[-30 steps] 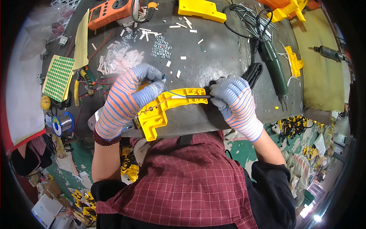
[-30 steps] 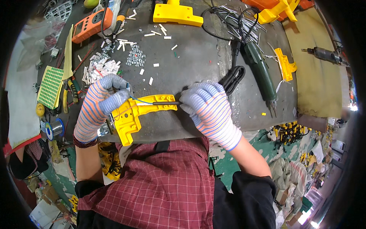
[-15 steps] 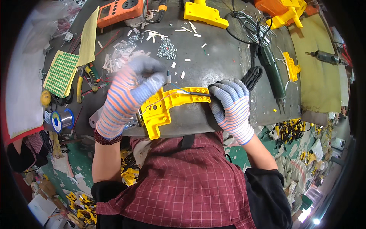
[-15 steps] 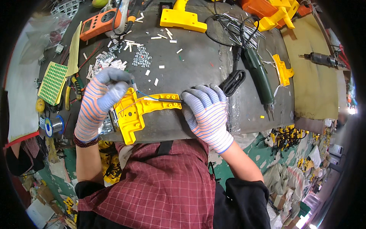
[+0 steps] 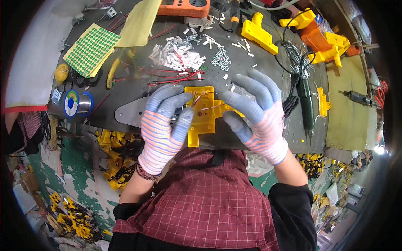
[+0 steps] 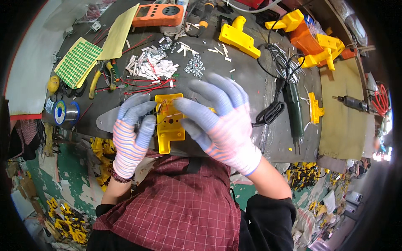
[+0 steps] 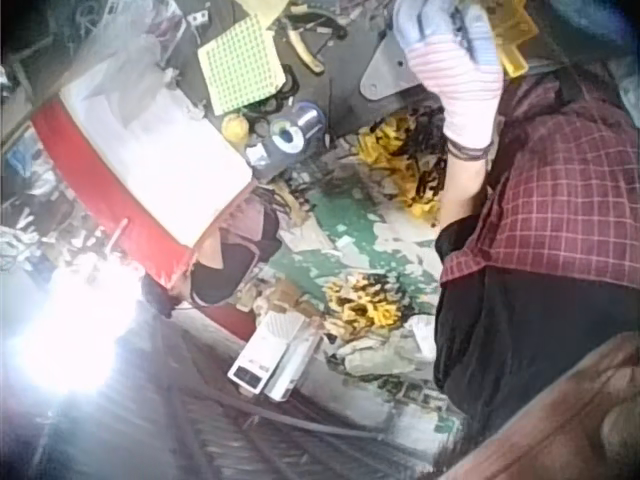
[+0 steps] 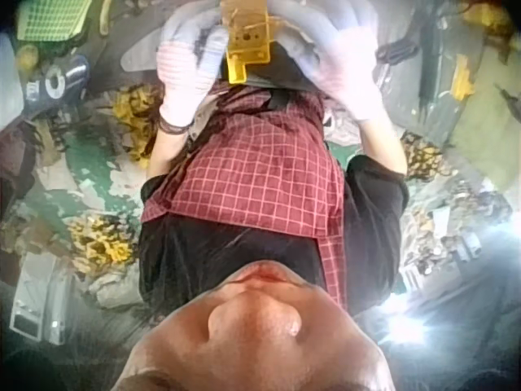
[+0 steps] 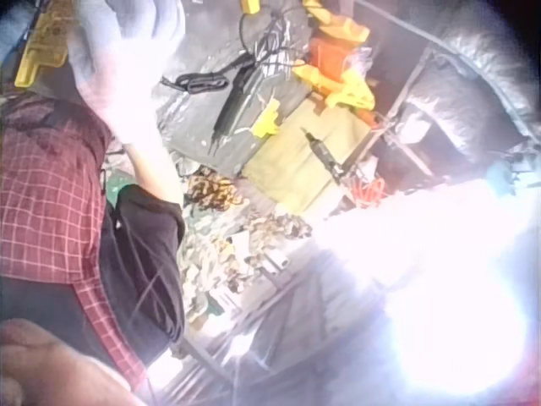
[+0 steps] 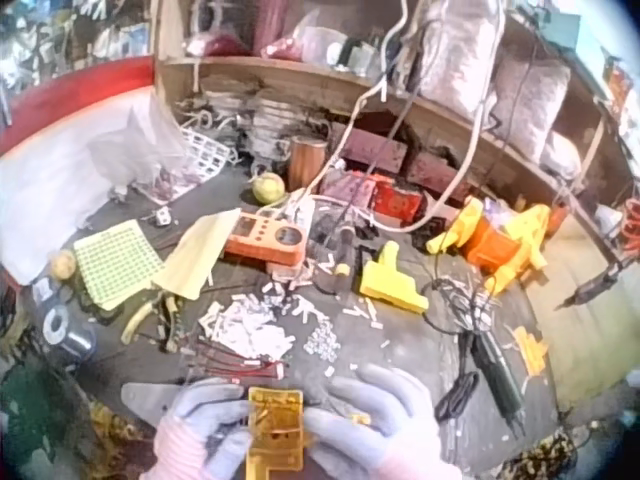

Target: Assembling and soldering the internal components of a yellow plastic toy chainsaw.

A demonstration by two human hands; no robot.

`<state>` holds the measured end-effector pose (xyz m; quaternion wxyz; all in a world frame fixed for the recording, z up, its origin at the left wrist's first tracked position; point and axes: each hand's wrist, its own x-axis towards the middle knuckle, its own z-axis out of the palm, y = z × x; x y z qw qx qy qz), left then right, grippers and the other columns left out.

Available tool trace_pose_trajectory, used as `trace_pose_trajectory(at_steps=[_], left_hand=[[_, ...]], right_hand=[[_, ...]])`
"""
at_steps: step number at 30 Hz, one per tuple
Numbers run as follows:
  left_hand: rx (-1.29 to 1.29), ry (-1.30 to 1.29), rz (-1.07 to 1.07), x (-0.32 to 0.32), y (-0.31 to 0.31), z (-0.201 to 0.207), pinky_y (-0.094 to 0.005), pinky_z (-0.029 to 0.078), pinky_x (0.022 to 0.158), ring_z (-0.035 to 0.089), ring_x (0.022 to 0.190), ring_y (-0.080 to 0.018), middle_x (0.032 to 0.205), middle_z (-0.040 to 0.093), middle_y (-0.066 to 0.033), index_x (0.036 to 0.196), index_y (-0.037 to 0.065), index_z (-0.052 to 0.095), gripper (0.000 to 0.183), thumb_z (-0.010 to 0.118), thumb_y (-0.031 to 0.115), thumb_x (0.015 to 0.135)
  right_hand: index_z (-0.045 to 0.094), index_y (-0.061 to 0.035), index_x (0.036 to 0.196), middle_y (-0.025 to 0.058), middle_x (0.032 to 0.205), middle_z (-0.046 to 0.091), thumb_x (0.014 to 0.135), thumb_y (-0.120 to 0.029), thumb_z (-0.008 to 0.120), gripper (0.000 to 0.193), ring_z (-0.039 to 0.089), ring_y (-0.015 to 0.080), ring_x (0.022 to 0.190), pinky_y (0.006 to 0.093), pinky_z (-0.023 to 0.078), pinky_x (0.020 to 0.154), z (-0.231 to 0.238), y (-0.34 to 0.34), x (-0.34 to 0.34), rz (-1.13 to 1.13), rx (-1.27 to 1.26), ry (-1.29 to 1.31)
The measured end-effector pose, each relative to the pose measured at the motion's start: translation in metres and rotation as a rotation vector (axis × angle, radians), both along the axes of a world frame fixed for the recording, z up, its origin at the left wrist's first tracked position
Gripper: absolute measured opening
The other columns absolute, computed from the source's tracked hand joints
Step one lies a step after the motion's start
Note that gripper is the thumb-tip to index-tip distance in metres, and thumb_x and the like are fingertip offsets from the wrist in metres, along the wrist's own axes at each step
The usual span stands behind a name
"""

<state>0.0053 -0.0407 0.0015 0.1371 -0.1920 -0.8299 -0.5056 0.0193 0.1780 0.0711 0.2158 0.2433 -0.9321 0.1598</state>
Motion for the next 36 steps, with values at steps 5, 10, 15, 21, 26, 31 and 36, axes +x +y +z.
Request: trace_pose_trajectory(at_steps=[5,10,15,21,26,31,36], left_hand=[[-0.116,0.105,0.038,-0.003,0.006,-0.003,-0.0461,0.045,0.094,0.058,0.106,-0.0354,0.108,0.063,-0.0125,0.101,0.008,0.069,0.026,0.072,0.018,0.077],[-0.101,0.197,0.084,0.001,0.011,-0.007,-0.0464,0.046,0.093,0.058,0.103,-0.0333,0.099,0.063,-0.0090,0.091,0.010,0.067,0.024,0.072,0.013,0.068],[-0.137,0.359,0.212,0.005,0.015,-0.016,-0.0493,0.046,0.093,0.060,0.099,-0.0284,0.092,0.062,-0.0052,0.084,0.010,0.064,0.022,0.072,0.013,0.064],[-0.176,0.287,0.238,0.004,0.011,-0.012,-0.0496,0.046,0.094,0.059,0.102,-0.0307,0.100,0.061,-0.0083,0.090,0.010,0.065,0.027,0.073,0.015,0.065],[-0.009,0.354,0.198,0.065,-0.038,-0.014,-0.0473,0.048,0.091,0.058,0.105,-0.0345,0.111,0.061,-0.0103,0.102,0.008,0.065,0.037,0.077,0.013,0.066],[-0.507,0.101,0.060,0.107,-0.094,-0.111,-0.0488,0.042,0.101,0.057,0.108,-0.0343,0.116,0.060,-0.0129,0.113,0.010,0.062,0.035,0.057,0.036,0.090],[-0.675,-0.371,-0.075,0.120,-0.112,-0.138,-0.0429,0.047,0.088,0.062,0.095,-0.0304,0.101,0.065,-0.0114,0.119,0.012,0.063,0.041,0.048,0.043,0.095]], right_hand=[[0.068,-0.0237,0.100,0.0045,0.120,0.060,0.073,-0.022,0.074,0.029,0.052,0.0307,0.119,0.0480,0.040,0.102,0.005,-0.024,-0.036,0.148,0.203,0.021],[0.062,-0.0165,0.084,0.0031,0.105,0.062,0.067,-0.016,0.074,0.021,0.055,0.0301,0.111,0.0510,0.037,0.103,0.011,-0.026,-0.038,0.251,0.223,-0.082],[0.059,-0.0128,0.082,0.0069,0.094,0.058,0.067,-0.013,0.072,0.020,0.056,0.0322,0.102,0.0520,0.038,0.100,0.005,-0.040,-0.031,0.237,0.215,-0.132],[0.059,-0.0101,0.088,0.0094,0.103,0.061,0.082,-0.027,0.066,0.019,0.054,0.0351,0.110,0.0542,0.034,0.104,-0.004,-0.037,-0.034,0.152,0.258,0.029],[0.058,-0.0016,0.116,0.0195,0.127,0.056,0.094,-0.045,0.052,0.049,0.046,0.0417,0.125,0.0556,0.029,0.109,0.014,-0.027,-0.009,0.015,0.091,0.077],[0.056,-0.0012,0.113,0.0202,0.120,0.057,0.095,-0.033,0.051,0.037,0.051,0.0411,0.117,0.0539,0.036,0.105,0.020,-0.030,0.035,0.152,-0.001,0.065],[0.062,-0.0052,0.101,0.0163,0.106,0.061,0.085,-0.019,0.065,0.021,0.057,0.0371,0.104,0.0516,0.044,0.095,0.023,-0.075,0.044,0.464,-0.061,0.002]])
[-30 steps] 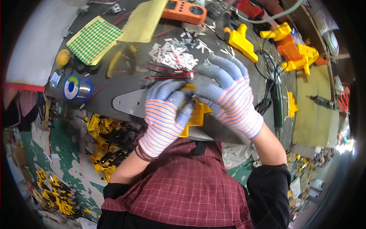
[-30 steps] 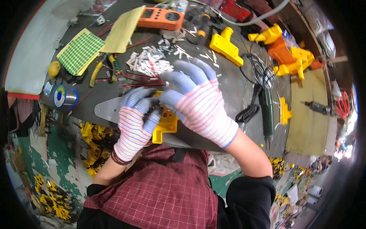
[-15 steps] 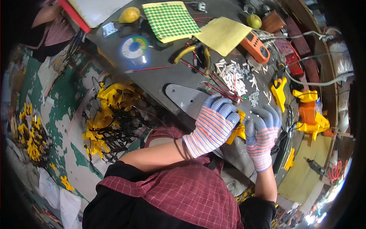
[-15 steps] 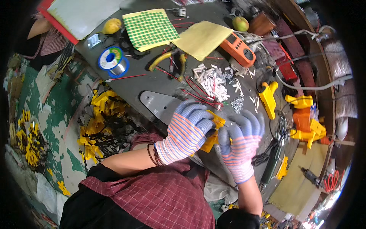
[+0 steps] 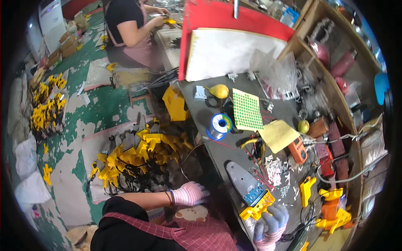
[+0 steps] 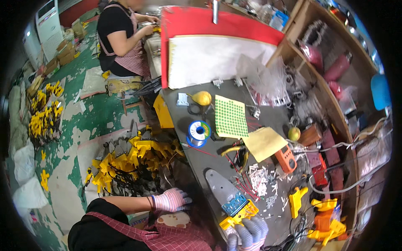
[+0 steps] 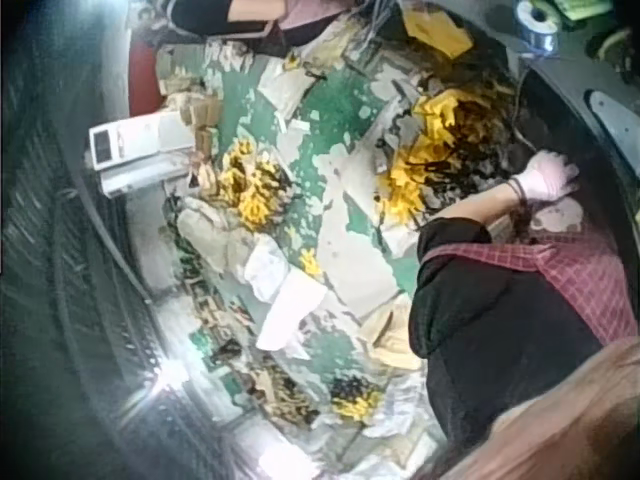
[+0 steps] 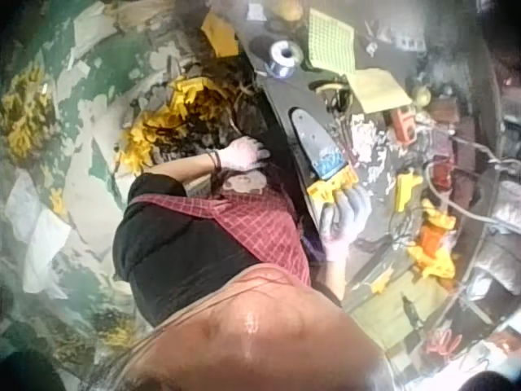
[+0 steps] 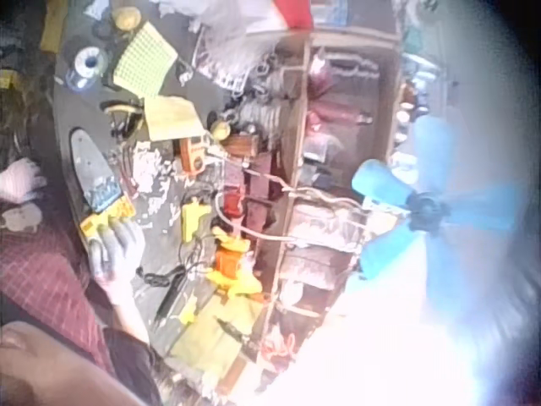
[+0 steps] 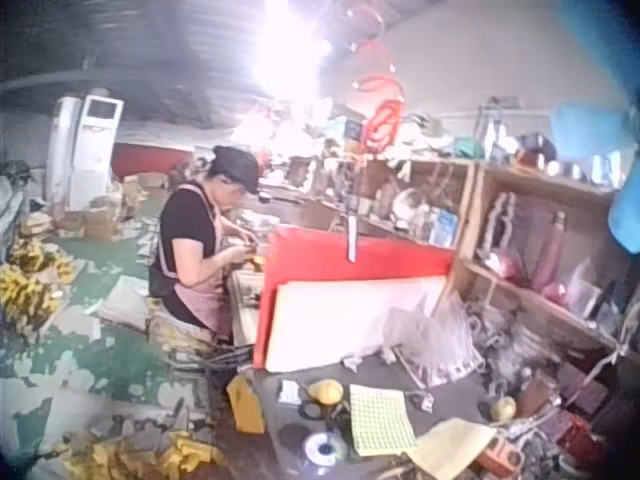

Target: Assembling and soldering the internal components of a yellow plastic toy chainsaw.

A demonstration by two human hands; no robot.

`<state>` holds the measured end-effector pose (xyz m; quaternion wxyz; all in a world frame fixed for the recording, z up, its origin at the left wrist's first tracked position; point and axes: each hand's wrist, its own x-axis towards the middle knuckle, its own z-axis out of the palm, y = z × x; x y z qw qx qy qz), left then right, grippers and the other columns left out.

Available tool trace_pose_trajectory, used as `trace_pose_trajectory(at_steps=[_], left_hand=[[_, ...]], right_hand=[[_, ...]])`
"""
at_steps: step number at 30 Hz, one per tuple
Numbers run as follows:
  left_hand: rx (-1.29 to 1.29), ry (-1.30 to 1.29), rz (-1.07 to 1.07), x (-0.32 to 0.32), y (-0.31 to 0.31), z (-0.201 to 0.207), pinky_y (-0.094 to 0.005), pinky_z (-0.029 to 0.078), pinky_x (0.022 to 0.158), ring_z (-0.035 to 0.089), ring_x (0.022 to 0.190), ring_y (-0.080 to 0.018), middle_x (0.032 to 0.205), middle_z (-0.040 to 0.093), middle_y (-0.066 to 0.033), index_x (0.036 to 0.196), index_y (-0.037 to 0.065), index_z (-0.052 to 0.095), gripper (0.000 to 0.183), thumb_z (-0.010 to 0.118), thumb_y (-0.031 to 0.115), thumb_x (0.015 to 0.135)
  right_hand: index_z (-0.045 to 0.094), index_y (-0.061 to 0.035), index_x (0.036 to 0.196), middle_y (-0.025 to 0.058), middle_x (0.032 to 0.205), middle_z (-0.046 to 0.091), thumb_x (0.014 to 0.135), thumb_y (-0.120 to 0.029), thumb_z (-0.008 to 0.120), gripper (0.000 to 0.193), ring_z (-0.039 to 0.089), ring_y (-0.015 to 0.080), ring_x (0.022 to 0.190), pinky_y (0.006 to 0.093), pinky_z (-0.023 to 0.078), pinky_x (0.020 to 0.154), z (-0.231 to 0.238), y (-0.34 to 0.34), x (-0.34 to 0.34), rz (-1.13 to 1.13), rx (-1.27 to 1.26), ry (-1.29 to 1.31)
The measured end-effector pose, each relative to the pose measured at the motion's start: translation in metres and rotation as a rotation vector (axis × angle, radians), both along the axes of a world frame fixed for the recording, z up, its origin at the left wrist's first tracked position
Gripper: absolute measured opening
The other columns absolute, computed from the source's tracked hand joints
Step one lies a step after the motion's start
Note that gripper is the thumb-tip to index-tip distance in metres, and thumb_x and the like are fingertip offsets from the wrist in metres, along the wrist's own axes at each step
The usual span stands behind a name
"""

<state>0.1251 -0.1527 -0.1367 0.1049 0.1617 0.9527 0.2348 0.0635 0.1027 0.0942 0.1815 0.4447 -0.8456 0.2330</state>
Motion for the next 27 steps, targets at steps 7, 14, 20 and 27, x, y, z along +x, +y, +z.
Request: trace_pose_trajectory(at_steps=[7,14,20,27], left_hand=[[0.208,0.636,0.246,0.021,-0.021,0.040,-0.0405,0.046,0.068,0.059,0.078,-0.0262,0.084,0.058,-0.0060,0.102,0.014,0.063,0.028,0.062,0.034,0.083],[0.749,0.932,0.254,0.004,0.058,0.103,-0.0404,0.044,0.064,0.058,0.073,-0.0281,0.084,0.059,-0.0053,0.095,0.011,0.062,0.023,0.069,0.029,0.082],[0.757,0.820,0.151,0.001,0.072,0.100,-0.0420,0.046,0.071,0.060,0.084,-0.0291,0.090,0.061,-0.0079,0.105,0.011,0.063,0.029,0.063,0.032,0.085],[0.609,0.641,0.111,-0.001,0.066,0.100,-0.0415,0.047,0.072,0.061,0.086,-0.0298,0.095,0.062,-0.0100,0.108,0.008,0.064,0.030,0.061,0.028,0.087]], right_hand=[[0.066,-0.0013,0.104,0.0156,0.100,0.066,0.085,-0.002,0.064,0.020,0.063,0.0327,0.097,0.0414,0.050,0.089,0.002,-0.034,0.024,0.149,-0.031,-0.304],[0.066,0.0034,0.110,0.0121,0.100,0.068,0.095,-0.019,0.063,0.027,0.063,0.0188,0.092,0.0321,0.050,0.084,-0.008,-0.037,0.055,-0.212,0.053,-0.697],[0.068,0.0015,0.106,0.0092,0.089,0.069,0.095,-0.020,0.062,0.024,0.062,0.0150,0.081,0.0297,0.050,0.075,0.012,-0.017,0.062,-0.357,0.039,-0.820],[0.068,-0.0048,0.093,0.0144,0.078,0.064,0.088,-0.007,0.063,0.008,0.061,0.0317,0.072,0.0397,0.048,0.068,0.017,-0.002,0.052,-0.194,0.209,-0.361]])
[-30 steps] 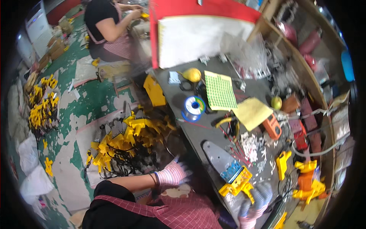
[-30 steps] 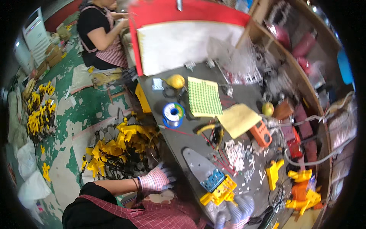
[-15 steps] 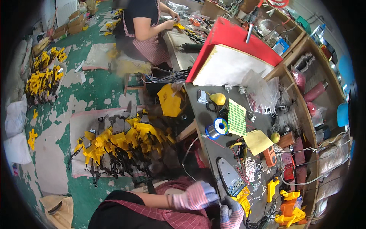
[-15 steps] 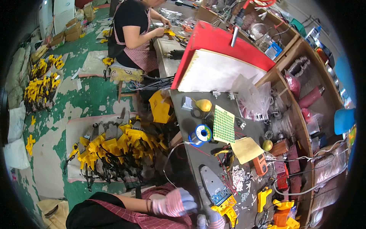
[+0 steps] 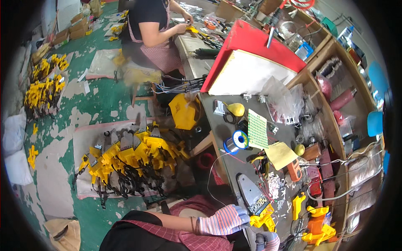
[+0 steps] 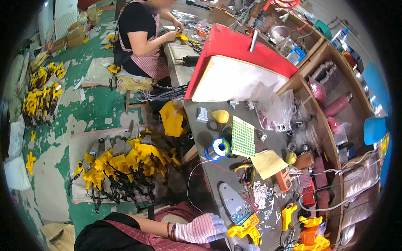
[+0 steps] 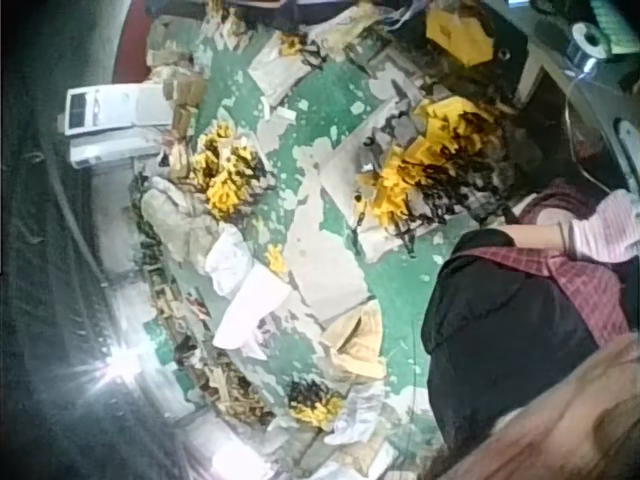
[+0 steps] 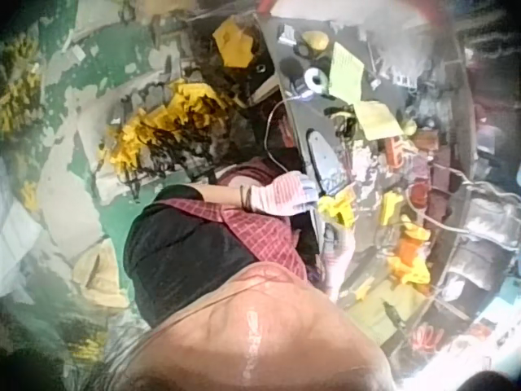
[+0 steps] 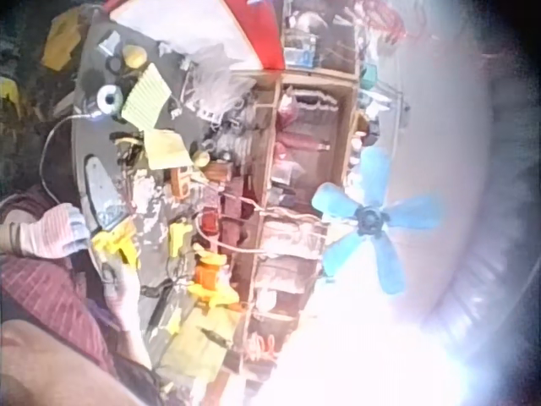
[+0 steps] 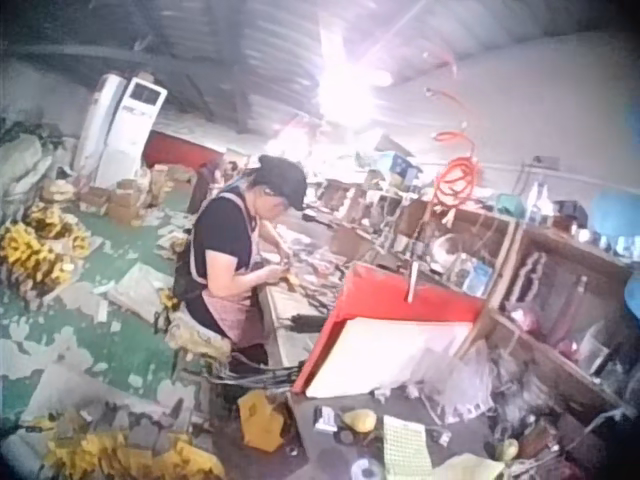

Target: Assembling and soldering the internal components of a yellow plastic toy chainsaw.

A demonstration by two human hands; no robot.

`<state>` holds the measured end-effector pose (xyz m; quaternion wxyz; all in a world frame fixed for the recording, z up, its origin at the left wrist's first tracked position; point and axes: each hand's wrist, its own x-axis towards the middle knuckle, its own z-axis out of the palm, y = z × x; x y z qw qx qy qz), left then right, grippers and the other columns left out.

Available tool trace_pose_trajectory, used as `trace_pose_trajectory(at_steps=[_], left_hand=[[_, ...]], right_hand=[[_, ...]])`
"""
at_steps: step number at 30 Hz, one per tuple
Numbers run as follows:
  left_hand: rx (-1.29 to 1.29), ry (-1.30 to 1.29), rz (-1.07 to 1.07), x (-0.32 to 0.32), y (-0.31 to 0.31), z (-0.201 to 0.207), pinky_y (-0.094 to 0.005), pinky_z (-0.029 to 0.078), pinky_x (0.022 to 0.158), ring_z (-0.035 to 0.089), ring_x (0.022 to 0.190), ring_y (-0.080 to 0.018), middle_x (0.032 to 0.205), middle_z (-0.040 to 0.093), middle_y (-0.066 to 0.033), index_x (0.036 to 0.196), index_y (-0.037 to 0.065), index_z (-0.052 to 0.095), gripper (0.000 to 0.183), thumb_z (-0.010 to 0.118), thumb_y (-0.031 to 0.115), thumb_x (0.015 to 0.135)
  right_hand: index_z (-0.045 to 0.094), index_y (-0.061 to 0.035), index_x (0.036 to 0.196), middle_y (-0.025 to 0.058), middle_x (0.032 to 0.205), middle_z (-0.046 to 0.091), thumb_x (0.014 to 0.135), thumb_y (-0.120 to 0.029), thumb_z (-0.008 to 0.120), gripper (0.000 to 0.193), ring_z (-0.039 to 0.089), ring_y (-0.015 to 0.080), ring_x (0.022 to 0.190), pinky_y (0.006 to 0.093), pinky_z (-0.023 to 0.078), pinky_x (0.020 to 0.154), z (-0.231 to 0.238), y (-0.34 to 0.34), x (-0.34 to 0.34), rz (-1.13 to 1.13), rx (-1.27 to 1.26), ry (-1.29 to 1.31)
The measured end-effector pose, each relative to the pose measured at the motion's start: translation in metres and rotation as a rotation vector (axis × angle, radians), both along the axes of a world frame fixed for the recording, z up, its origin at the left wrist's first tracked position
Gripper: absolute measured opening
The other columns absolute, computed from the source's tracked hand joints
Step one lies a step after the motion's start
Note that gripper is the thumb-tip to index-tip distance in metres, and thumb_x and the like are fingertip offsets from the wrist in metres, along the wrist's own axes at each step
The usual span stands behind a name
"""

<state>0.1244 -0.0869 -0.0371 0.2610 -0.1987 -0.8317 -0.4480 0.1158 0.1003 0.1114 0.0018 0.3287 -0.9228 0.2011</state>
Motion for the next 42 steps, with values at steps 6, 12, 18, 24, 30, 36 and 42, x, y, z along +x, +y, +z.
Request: trace_pose_trajectory(at_steps=[6,12,18,24,30,36,42], left_hand=[[0.013,0.032,-0.196,-0.003,0.003,0.021,-0.0399,0.048,0.076,0.061,0.093,-0.0306,0.103,0.062,-0.0116,0.116,0.009,0.060,0.034,0.060,0.025,0.086],[-0.018,0.180,-0.039,-0.008,0.019,0.022,-0.0380,0.048,0.067,0.062,0.079,-0.0259,0.086,0.063,-0.0053,0.107,0.011,0.066,0.027,0.059,0.021,0.083],[-0.280,0.053,-0.221,-0.029,0.012,0.047,-0.0385,0.043,0.060,0.058,0.066,-0.0237,0.075,0.060,-0.0025,0.098,0.012,0.066,0.022,0.061,0.020,0.078],[-0.066,-0.141,-0.100,-0.045,-0.001,0.070,-0.0355,0.045,0.063,0.059,0.066,-0.0254,0.072,0.063,-0.0046,0.088,0.009,0.066,0.013,0.072,0.013,0.078],[0.480,-0.491,0.047,-0.042,-0.006,0.070,-0.0282,0.046,0.069,0.056,0.072,-0.0133,0.085,0.062,-0.0064,0.094,0.003,0.060,0.007,0.064,0.008,0.090],[0.448,-0.498,0.099,-0.061,-0.004,0.055,-0.0264,0.044,0.074,0.052,0.079,-0.0103,0.086,0.058,-0.0020,0.094,0.006,0.058,0.011,0.067,0.007,0.088],[0.380,-0.462,0.182,-0.067,-0.012,0.055,-0.0228,0.041,0.062,0.048,0.070,-0.0071,0.081,0.056,0.0000,0.091,0.004,0.059,0.011,0.069,0.005,0.087]], right_hand=[[0.065,-0.0061,0.090,0.0152,0.080,0.064,0.087,-0.010,0.065,0.004,0.061,0.0337,0.074,0.0423,0.048,0.069,-0.002,0.004,-0.009,0.024,-0.001,0.000],[0.064,-0.0070,0.092,0.0137,0.081,0.065,0.087,-0.010,0.065,0.006,0.061,0.0337,0.076,0.0426,0.049,0.070,-0.005,0.022,-0.013,0.023,-0.081,-0.102],[0.061,-0.0123,0.089,0.0061,0.078,0.054,0.063,-0.022,0.078,0.033,0.054,0.0286,0.074,0.0424,0.044,0.065,-0.044,0.070,-0.033,0.149,0.135,0.209],[0.064,-0.0114,0.086,0.0114,0.072,0.054,0.073,-0.020,0.072,0.017,0.055,0.0310,0.069,0.0411,0.046,0.065,0.002,0.089,-0.073,-0.050,0.155,-0.104],[0.063,-0.0068,0.107,0.0153,0.088,0.065,0.082,-0.013,0.065,0.026,0.064,0.0345,0.083,0.0426,0.049,0.074,-0.012,0.166,-0.176,-0.638,-0.193,0.136],[0.054,-0.0221,0.131,0.0150,0.100,0.066,0.075,-0.014,0.070,0.059,0.063,0.0359,0.098,0.0456,0.053,0.082,-0.064,0.124,-0.279,-0.538,0.363,0.344],[0.062,-0.0060,0.121,0.0065,0.109,0.069,0.084,-0.007,0.073,0.039,0.065,0.0149,0.100,0.0291,0.050,0.089,-0.040,0.138,-0.240,-0.267,-0.675,0.169]])
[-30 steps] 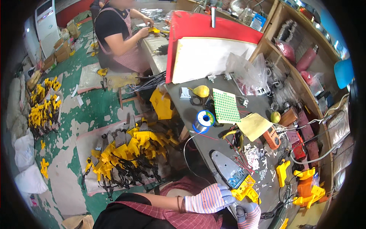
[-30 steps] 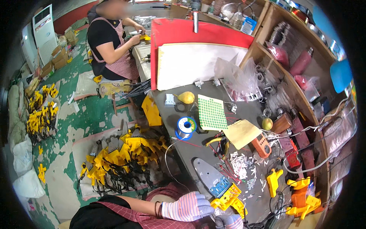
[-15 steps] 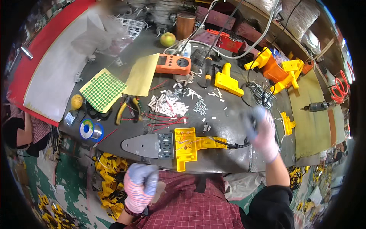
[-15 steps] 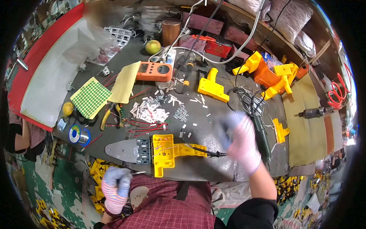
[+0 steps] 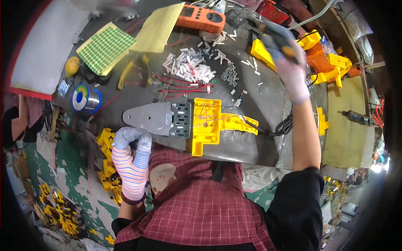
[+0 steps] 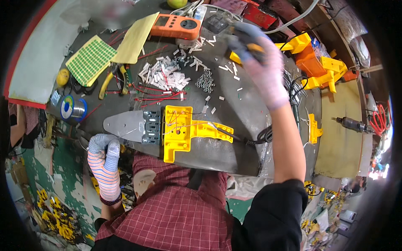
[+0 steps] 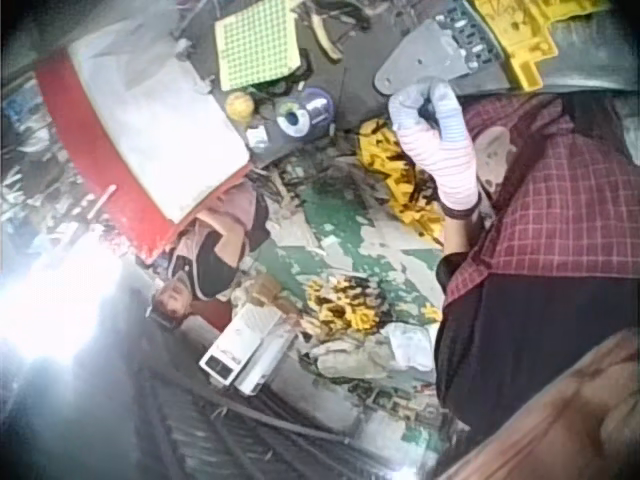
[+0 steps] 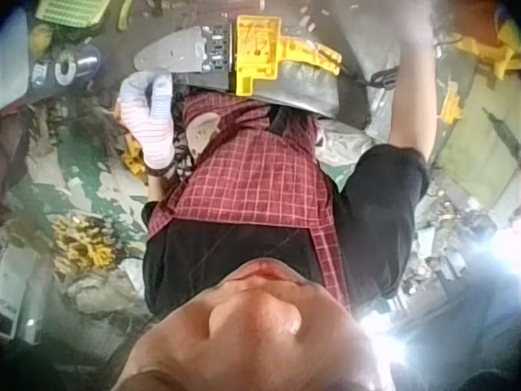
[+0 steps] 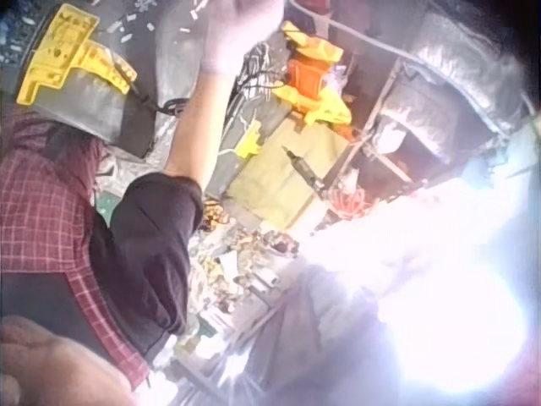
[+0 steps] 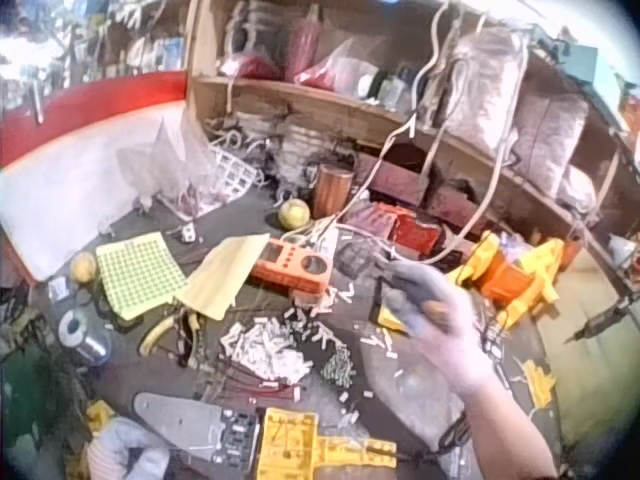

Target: Assembling and soldering the internal components of a yellow plastic toy chainsaw.

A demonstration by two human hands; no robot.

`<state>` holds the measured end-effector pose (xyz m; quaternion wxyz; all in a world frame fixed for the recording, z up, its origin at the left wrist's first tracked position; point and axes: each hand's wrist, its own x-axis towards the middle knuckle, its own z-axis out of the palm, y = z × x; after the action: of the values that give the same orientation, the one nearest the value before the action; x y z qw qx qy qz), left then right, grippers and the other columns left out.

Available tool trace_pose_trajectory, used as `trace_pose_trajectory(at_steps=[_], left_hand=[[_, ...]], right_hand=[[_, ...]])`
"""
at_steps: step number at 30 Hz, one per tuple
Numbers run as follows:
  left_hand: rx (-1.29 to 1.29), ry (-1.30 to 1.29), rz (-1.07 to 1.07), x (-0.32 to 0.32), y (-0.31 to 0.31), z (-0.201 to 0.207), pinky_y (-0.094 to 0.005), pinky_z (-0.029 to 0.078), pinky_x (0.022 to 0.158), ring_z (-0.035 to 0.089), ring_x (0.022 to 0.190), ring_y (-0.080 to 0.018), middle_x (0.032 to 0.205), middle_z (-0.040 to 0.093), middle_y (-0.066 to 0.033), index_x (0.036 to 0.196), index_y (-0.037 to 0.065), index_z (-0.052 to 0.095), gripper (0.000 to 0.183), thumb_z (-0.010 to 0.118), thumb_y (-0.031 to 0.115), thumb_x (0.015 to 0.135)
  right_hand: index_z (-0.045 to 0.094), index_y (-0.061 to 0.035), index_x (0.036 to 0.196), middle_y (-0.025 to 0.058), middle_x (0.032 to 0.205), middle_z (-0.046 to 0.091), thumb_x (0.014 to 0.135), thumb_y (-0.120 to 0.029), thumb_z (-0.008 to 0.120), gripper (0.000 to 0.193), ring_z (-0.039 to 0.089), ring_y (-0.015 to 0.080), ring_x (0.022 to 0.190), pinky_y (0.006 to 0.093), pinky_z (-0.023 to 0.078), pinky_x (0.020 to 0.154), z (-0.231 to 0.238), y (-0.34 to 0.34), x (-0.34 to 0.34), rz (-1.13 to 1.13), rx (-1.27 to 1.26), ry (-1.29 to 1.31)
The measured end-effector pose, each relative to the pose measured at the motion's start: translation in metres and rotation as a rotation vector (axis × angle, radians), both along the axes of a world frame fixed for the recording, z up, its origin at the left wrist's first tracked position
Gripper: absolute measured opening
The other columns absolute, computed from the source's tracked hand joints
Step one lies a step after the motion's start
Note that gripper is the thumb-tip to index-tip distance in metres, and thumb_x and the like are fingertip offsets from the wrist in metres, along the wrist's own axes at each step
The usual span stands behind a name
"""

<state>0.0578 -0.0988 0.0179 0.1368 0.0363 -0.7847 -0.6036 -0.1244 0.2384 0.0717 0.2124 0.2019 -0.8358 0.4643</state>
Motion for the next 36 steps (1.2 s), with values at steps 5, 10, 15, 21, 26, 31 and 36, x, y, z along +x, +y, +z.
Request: trace_pose_trajectory(at_steps=[5,10,15,21,26,31,36], left_hand=[[-0.069,0.078,-0.078,0.001,0.015,-0.006,-0.0284,0.042,0.062,0.054,0.068,-0.0153,0.083,0.061,-0.0047,0.089,0.005,0.062,0.017,0.077,0.008,0.081],[-0.265,0.293,-0.135,-0.007,0.031,-0.003,-0.0381,0.043,0.063,0.057,0.070,-0.0260,0.078,0.061,-0.0055,0.085,0.010,0.063,0.023,0.082,0.009,0.071],[-0.273,0.407,-0.161,-0.008,0.044,-0.008,-0.0413,0.039,0.063,0.053,0.065,-0.0284,0.073,0.055,-0.0058,0.085,0.013,0.062,0.026,0.081,0.009,0.068],[-0.329,0.423,-0.133,-0.015,0.046,-0.008,-0.0414,0.039,0.063,0.053,0.067,-0.0291,0.073,0.055,-0.0060,0.082,0.011,0.062,0.024,0.081,0.010,0.067],[-0.296,0.406,-0.150,-0.017,0.047,-0.011,-0.0417,0.039,0.064,0.053,0.068,-0.0287,0.073,0.054,-0.0062,0.081,0.013,0.061,0.023,0.079,0.012,0.066],[-0.285,0.398,-0.164,-0.020,0.047,-0.011,-0.0414,0.039,0.064,0.053,0.068,-0.0282,0.073,0.054,-0.0057,0.081,0.013,0.061,0.024,0.079,0.013,0.066],[-0.265,0.383,-0.190,-0.020,0.048,-0.014,-0.0414,0.039,0.065,0.053,0.068,-0.0277,0.073,0.055,-0.0054,0.081,0.013,0.061,0.024,0.079,0.013,0.065]], right_hand=[[0.057,0.0026,0.108,0.0089,0.090,0.062,0.091,-0.025,0.060,0.032,0.058,0.0120,0.074,0.0246,0.047,0.066,0.047,-0.014,0.114,-0.321,-0.076,0.128],[0.054,-0.0014,0.095,0.0056,0.082,0.049,0.087,-0.037,0.069,0.040,0.047,0.0174,0.065,0.0323,0.039,0.060,0.068,-0.021,0.163,-0.043,-0.173,0.157],[0.057,-0.0005,0.090,0.0036,0.079,0.044,0.084,-0.031,0.072,0.034,0.042,0.0150,0.065,0.0316,0.034,0.061,0.073,-0.041,0.162,-0.054,-0.124,0.164],[0.057,-0.0021,0.095,0.0065,0.082,0.052,0.079,-0.023,0.078,0.034,0.051,0.0191,0.071,0.0372,0.043,0.067,0.071,-0.041,0.162,-0.091,-0.189,0.109],[0.055,-0.0033,0.101,0.0083,0.085,0.060,0.075,-0.021,0.084,0.042,0.059,0.0223,0.077,0.0431,0.051,0.076,0.074,-0.046,0.163,-0.134,-0.171,0.064],[0.054,-0.0039,0.099,0.0069,0.082,0.060,0.075,-0.024,0.084,0.043,0.058,0.0203,0.074,0.0399,0.049,0.075,0.076,-0.045,0.161,-0.100,-0.149,0.030],[0.053,-0.0045,0.095,0.0071,0.080,0.061,0.074,-0.029,0.085,0.045,0.057,0.0186,0.072,0.0383,0.047,0.072,0.077,-0.050,0.163,-0.203,-0.063,0.089]])
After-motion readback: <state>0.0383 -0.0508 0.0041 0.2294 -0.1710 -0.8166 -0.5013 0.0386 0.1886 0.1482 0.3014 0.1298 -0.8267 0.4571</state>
